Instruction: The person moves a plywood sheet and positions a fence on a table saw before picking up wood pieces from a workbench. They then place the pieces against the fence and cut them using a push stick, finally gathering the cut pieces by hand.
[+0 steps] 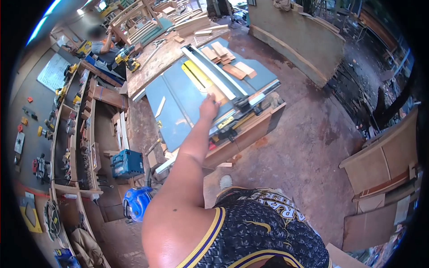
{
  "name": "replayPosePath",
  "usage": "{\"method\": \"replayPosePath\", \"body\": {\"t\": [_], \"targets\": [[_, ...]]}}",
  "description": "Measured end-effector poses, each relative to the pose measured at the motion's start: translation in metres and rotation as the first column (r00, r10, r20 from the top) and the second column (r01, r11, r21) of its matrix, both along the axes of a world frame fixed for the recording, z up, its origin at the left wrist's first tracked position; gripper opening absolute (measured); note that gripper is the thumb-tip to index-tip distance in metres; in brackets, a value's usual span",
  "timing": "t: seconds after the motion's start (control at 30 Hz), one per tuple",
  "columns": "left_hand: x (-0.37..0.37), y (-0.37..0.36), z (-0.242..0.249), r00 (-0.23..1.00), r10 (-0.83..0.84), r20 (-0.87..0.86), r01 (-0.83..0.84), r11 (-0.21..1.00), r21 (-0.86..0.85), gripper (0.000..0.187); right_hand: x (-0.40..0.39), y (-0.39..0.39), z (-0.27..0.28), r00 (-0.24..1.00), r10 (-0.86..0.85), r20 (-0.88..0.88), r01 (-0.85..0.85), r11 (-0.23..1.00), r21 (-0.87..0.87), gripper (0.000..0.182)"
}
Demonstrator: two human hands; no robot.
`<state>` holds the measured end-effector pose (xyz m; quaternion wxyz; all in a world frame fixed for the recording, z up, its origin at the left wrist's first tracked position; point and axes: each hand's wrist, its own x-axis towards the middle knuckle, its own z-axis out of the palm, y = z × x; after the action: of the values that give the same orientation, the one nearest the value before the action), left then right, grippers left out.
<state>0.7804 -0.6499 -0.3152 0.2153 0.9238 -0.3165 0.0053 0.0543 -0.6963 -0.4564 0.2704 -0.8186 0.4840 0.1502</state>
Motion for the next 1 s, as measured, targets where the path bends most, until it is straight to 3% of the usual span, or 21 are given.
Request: {"method": "replayPosePath", "body": {"t": [0.17, 0.2, 0.23, 0.27, 0.3, 0.33, 0.37, 0.43, 0.5, 0.57, 0.73, 0.83, 0.93, 1.0], "targets": [[-0.005, -0.021, 0.005, 0.990, 0.103, -0.093, -0.084, 0.979, 0.184, 0.059, -0.059, -0.021, -0.011, 0.983, -0.180, -0.023, 0.180, 0.950, 0.255, 0.025], [-0.005, -0.022, 0.009, 0.986, 0.100, -0.136, -0.077, 0.984, 0.164, 0.061, -0.049, -0.018, 0.014, 0.978, -0.202, -0.041, 0.205, 0.929, 0.308, 0.025], [-0.006, -0.021, 0.009, 0.979, 0.100, -0.177, -0.075, 0.987, 0.139, 0.064, -0.020, -0.041, 0.029, 0.983, -0.170, 0.069, 0.157, 0.973, 0.169, 0.025], [-0.005, -0.019, 0.003, 0.975, 0.120, -0.186, -0.093, 0.985, 0.148, 0.064, 0.014, -0.074, 0.037, 0.977, -0.007, 0.214, -0.041, 0.974, 0.222, 0.025], [-0.005, -0.017, -0.006, 0.965, 0.088, -0.248, -0.091, 0.996, -0.001, 0.066, 0.052, -0.092, 0.047, 0.969, -0.065, 0.239, -0.003, 0.962, 0.274, 0.026], [-0.005, -0.015, -0.013, 0.953, 0.049, -0.298, -0.099, 0.983, -0.154, 0.069, 0.086, -0.114, 0.044, 0.945, 0.066, 0.320, -0.149, 0.958, 0.245, 0.031], [-0.016, -0.013, -0.005, 0.930, 0.057, -0.364, -0.121, 0.980, -0.156, 0.072, 0.126, -0.125, 0.061, 0.914, 0.090, 0.397, -0.197, 0.951, 0.237, 0.032], [-0.023, -0.013, -0.012, 0.956, 0.054, -0.287, -0.116, 0.973, -0.201, 0.072, 0.197, -0.131, 0.099, 0.872, 0.130, 0.472, -0.261, 0.939, 0.224, 0.033], [-0.023, -0.008, -0.014, 0.953, 0.079, -0.293, -0.155, 0.957, -0.245, 0.070, 0.249, -0.129, 0.122, 0.741, 0.213, 0.637, -0.425, 0.883, 0.199, 0.035], [-0.019, 0.001, -0.021, 0.930, -0.035, -0.367, -0.158, 0.862, -0.482, 0.059, 0.288, -0.125, 0.135, 0.719, 0.260, 0.645, -0.471, 0.865, 0.176, 0.035], [-0.026, 0.013, -0.006, 0.909, -0.132, -0.395, -0.146, 0.786, -0.600, 0.050, 0.373, -0.117, 0.169, 0.728, 0.291, 0.620, -0.530, 0.813, 0.240, 0.036], [-0.022, 0.016, -0.018, 0.927, -0.140, -0.347, -0.120, 0.768, -0.630, 0.048, 0.408, -0.114, 0.183, 0.741, 0.292, 0.605, -0.521, 0.819, 0.242, 0.037], [-0.021, 0.015, -0.017, 0.911, -0.150, -0.384, -0.148, 0.750, -0.645, 0.047, 0.428, -0.118, 0.179, 0.652, 0.347, 0.674, -0.580, 0.800, 0.150, 0.044], [-0.025, 0.014, -0.014, 0.922, -0.123, -0.366, -0.098, 0.842, -0.530, 0.047, 0.440, -0.115, 0.184, 0.549, 0.421, 0.722, -0.626, 0.780, 0.021, 0.054]]}}
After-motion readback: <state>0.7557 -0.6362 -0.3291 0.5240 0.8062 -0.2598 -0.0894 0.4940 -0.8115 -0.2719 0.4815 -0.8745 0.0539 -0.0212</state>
